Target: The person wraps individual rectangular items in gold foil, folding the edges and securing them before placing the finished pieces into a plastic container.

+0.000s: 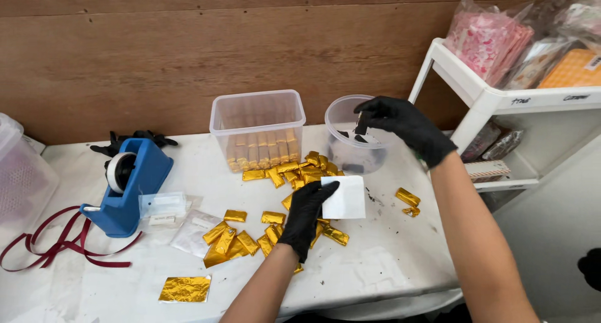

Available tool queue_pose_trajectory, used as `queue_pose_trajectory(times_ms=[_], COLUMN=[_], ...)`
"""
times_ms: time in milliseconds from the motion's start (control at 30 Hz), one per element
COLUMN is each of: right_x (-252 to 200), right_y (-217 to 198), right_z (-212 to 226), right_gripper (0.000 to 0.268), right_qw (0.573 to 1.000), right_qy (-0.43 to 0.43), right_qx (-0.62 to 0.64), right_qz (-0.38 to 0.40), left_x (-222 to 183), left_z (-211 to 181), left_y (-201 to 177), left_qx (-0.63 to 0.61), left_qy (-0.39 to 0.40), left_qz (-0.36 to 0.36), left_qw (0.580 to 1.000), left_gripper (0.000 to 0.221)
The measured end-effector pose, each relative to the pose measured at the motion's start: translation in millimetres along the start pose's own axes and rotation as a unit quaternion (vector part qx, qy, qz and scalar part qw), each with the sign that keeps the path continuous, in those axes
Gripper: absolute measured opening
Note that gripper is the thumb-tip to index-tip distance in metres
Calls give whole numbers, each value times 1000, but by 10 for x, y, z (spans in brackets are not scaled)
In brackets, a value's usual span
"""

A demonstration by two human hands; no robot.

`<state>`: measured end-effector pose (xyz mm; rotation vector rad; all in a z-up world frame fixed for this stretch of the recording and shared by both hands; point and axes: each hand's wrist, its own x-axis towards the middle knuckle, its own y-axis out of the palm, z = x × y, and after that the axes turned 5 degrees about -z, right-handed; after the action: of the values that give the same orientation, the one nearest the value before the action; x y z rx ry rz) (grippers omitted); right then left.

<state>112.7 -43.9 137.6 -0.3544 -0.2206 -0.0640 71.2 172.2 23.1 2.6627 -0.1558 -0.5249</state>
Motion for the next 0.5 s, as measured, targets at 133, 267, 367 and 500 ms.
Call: queue_pose_trajectory(times_ms=[133,267,367,500], right_x=[-259,-632,-854,-1165], right_y=[28,244,424,722], right_z=[-397,-481,-587,-301], right_gripper=[31,29,31,31], right_qw=[992,978,966,956], right_qy=[-36,8,40,65], right_qx=[96,158,193,224], right_qz=[-68,-135,-165,-178], left_x=[82,79,169,18], left_z=[73,84,175,56], left_y=[-25,-36,-80,-16], left_qx=[8,-21,-15,2], left_qy=[18,45,58,74], left_qz=[-12,-35,-35,-29], left_qw=[1000,998,998,997], left_gripper=[42,31,30,29])
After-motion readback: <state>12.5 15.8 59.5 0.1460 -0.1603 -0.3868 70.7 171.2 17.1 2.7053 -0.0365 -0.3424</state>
